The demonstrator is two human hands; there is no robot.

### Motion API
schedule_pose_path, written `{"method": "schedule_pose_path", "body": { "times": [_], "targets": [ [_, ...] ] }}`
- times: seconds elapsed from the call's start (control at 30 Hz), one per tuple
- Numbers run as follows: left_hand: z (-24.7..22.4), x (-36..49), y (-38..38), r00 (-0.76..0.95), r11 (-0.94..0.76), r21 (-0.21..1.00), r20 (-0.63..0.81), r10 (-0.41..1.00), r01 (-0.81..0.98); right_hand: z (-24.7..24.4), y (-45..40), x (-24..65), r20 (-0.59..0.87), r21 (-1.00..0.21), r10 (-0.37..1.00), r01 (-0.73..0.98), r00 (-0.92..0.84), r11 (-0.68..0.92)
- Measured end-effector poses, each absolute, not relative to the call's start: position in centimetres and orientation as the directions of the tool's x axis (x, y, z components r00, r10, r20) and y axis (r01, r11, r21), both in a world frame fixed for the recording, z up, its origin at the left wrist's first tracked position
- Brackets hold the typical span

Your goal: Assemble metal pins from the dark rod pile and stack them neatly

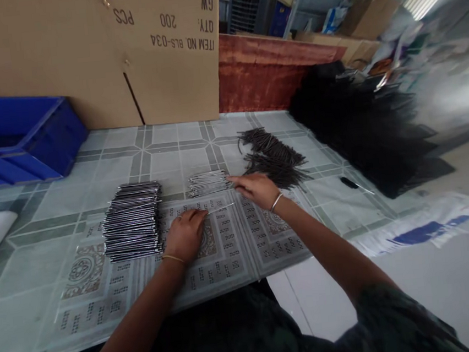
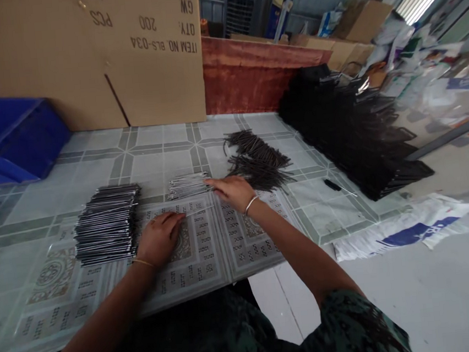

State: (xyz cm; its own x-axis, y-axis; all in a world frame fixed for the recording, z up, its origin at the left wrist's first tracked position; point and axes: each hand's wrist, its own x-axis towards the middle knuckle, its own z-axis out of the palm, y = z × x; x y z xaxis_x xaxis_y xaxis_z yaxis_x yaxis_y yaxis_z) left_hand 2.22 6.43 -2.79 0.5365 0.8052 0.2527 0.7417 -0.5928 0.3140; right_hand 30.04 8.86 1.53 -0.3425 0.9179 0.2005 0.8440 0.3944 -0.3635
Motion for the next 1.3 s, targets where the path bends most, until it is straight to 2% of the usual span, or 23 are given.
{"method": "schedule_pose_path", "body": {
  "times": [0.07, 0.2, 0.33, 0.87, 1.1, 1.2, 1.3],
  "targets": [
    [-2.8, 2.2, 6.6, 0.529, -0.589, 0.364, 0.259, 0.808, 0.721, 0.0, 7.6, 28.7, 0.168, -0.424, 0.934, 0.833, -0.315, 0.357],
    [-2.7, 2.2, 6.7, 0.515, -0.581, 0.425, 0.271, 0.813, 0.694, -2.7, 5.8, 28.0, 0.284, -0.608, 0.937, 0.718, -0.204, 0.34],
    [-2.8, 2.2, 6.8, 0.496, -0.567, 0.447, 0.276, 0.824, 0.692, -3.3, 5.1, 28.4, 0.325, -0.672, 0.934, 0.658, -0.149, 0.339],
    [-2.9, 2.0, 6.9, 0.524, -0.597, 0.444, 0.29, 0.801, 0.668, -3.7, 5.3, 28.5, 0.372, -0.636, 0.909, 0.661, -0.191, 0.399],
    [-2.4, 2.1, 6.5, 0.553, -0.608, 0.406, 0.258, 0.792, 0.682, -2.2, 4.9, 28.3, 0.247, -0.41, 0.913, 0.819, -0.324, 0.401],
    [-2.1, 2.7, 6.1, 0.494, -0.546, 0.514, 0.248, 0.833, 0.662, -1.8, 4.9, 26.6, 0.234, -0.397, 0.906, 0.816, -0.352, 0.419],
    [-1.8, 3.4, 5.5, 0.335, -0.362, 0.73, 0.192, 0.922, 0.579, -1.5, 4.9, 23.8, 0.244, -0.466, 0.899, 0.769, -0.364, 0.438]
  ]
}}
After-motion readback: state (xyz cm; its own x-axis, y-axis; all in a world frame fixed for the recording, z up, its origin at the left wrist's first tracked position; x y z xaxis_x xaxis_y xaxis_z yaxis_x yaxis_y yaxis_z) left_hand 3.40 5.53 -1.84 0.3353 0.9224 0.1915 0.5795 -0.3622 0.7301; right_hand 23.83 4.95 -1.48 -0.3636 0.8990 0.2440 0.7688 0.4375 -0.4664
